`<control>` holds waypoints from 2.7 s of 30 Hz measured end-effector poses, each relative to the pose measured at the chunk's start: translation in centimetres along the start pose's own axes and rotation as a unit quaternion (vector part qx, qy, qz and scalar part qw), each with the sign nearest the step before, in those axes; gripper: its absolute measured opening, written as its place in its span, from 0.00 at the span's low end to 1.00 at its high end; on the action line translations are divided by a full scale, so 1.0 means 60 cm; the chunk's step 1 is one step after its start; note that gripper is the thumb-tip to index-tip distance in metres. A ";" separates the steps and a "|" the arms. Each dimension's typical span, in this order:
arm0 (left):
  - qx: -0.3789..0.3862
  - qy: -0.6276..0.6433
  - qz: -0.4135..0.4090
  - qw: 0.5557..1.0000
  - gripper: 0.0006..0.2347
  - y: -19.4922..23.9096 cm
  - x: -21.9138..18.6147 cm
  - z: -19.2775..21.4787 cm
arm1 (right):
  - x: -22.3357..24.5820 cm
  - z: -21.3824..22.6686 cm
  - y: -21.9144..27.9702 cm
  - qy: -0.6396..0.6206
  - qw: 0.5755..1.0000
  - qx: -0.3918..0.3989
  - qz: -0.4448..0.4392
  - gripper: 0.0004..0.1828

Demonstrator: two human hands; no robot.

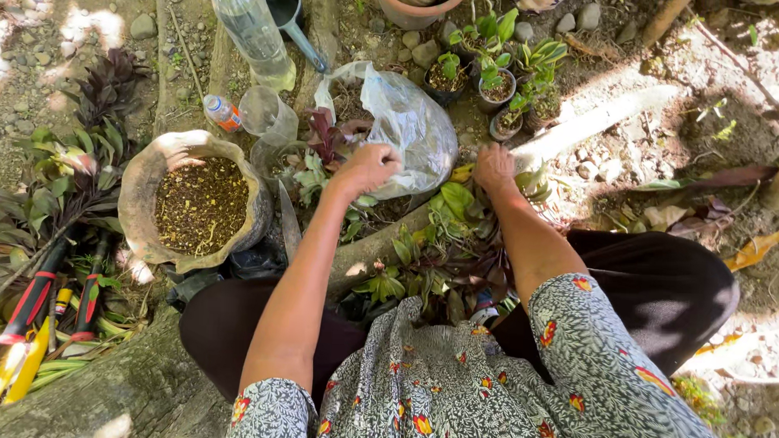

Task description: The person puts soil into small plastic pots using a plastic bottle scoop and then plants seedlings into the pots.

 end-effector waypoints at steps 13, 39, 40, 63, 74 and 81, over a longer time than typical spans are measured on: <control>0.032 -0.030 0.106 0.993 0.13 0.022 0.011 -0.007 | 0.011 -0.053 -0.030 0.093 0.989 0.049 -0.104 0.37; -0.031 -0.042 0.083 0.995 0.09 0.044 0.035 0.026 | 0.055 -0.028 0.048 -0.075 0.991 0.104 0.025 0.27; -0.046 -0.040 0.089 0.994 0.09 0.053 0.028 0.042 | 0.054 -0.019 0.041 -0.076 0.990 0.116 0.028 0.26; -0.257 -0.020 0.341 0.904 0.51 0.170 0.283 -0.069 | 0.385 0.119 0.063 0.094 0.942 0.037 0.321 0.11; -0.348 0.038 0.223 0.910 0.17 0.219 0.273 -0.040 | 0.437 0.305 0.120 -0.087 0.876 -0.175 0.440 0.08; -0.366 -0.008 0.215 0.905 0.18 0.223 0.205 0.032 | 0.471 0.022 0.122 0.010 0.836 0.448 0.317 0.14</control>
Point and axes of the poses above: each hand's wrist, its own y-axis away from the middle knuckle, its own z-axis out of the back of the hand, x = y × z, the point moved 9 cm from there along -y, towards the middle knuckle
